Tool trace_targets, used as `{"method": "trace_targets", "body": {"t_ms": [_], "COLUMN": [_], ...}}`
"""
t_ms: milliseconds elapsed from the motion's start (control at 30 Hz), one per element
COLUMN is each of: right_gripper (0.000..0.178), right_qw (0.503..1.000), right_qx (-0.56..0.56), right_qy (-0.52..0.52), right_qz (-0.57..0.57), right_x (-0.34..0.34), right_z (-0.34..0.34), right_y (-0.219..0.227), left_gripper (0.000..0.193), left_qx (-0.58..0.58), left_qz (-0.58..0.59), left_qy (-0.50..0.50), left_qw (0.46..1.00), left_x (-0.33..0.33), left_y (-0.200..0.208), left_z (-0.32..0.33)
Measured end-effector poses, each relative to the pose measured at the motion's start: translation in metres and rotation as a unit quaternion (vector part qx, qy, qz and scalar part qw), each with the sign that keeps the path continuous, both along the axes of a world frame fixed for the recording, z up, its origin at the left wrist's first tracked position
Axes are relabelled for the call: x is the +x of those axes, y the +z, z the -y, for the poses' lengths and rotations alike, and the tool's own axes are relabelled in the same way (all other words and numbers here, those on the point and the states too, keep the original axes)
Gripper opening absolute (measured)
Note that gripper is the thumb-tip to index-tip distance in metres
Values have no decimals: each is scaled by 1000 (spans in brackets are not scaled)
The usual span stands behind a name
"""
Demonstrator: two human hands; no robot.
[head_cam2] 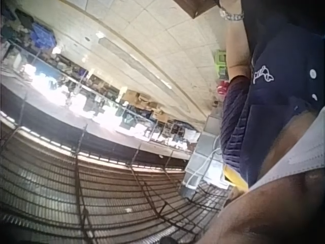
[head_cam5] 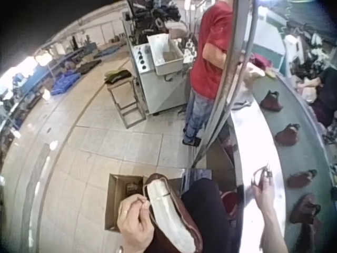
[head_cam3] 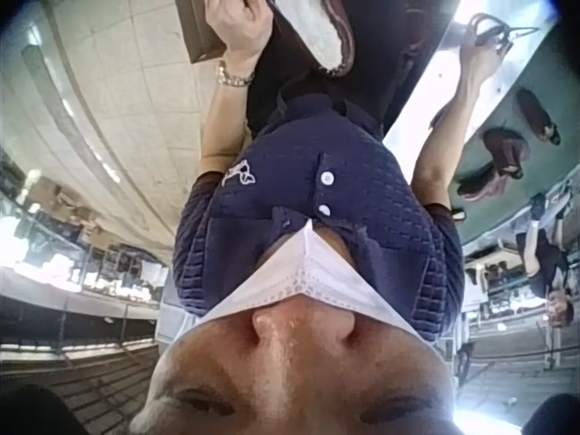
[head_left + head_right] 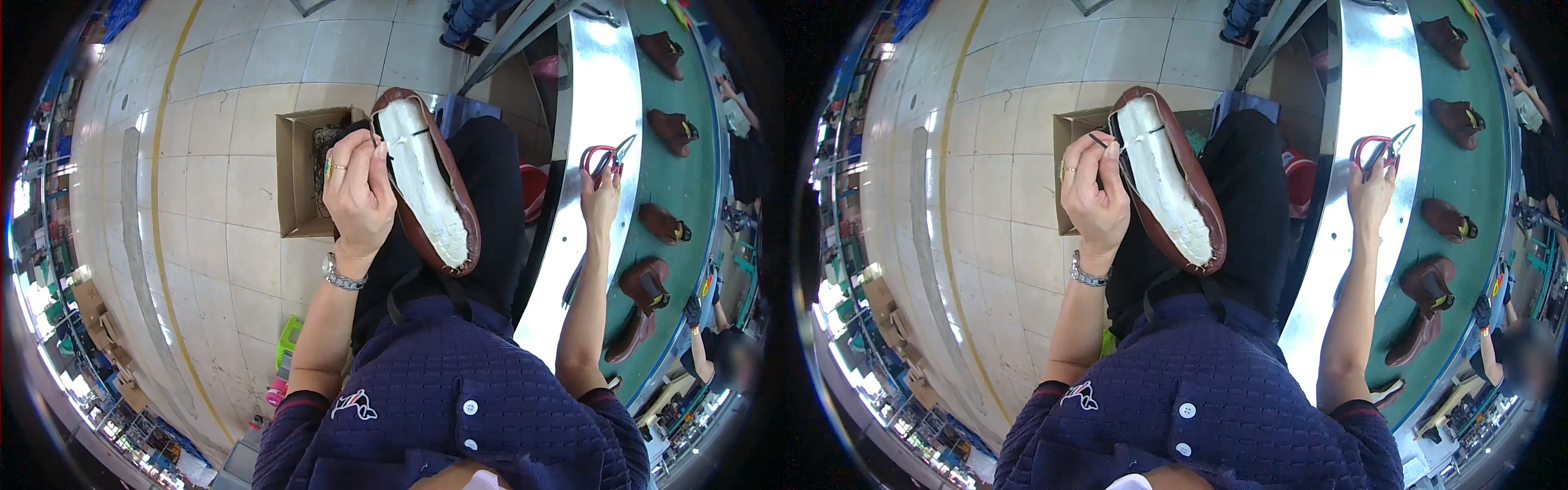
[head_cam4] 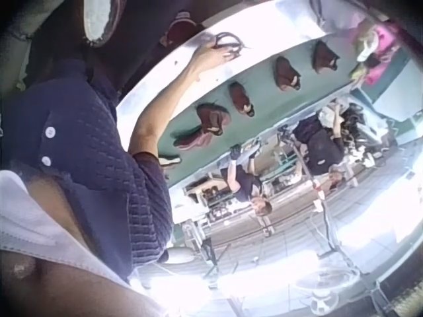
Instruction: Using various hand tools to trim, scrape, and shape shoe uppers and soles during the assembly process.
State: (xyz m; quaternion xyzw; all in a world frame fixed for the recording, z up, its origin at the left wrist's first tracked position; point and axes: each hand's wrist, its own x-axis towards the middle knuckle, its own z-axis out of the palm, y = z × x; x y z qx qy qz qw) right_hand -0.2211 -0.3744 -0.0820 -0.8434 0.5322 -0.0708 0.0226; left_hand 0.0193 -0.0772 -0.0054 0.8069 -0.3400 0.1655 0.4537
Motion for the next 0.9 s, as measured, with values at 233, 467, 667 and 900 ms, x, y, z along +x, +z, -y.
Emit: {"method": "trace_targets", "body": {"t_ms": [233,467,667,900], "right_gripper": [93,101,88,57], "right_qw": [779,775,775,978], "right_qx": [501,527,512,78], "right_qy": [250,204,168,-17], "right_qz": [283,283,331,194], "right_x": [68,63,49,-49], "right_z": [-203,-198,-166,-85], "right_y": [95,84,74,44], "left_gripper": [6,9,31,60], "left_qx": [4,-185,30,232], "left_qz": [-37,104,-57,-13], "left_qy": [20,97,173,-243], "left_qw": [999,972,983,942], "left_x": [-8,43,107,36], "left_y": [8,97,59,39], "left_z": [-7,-46,-137,26]}}
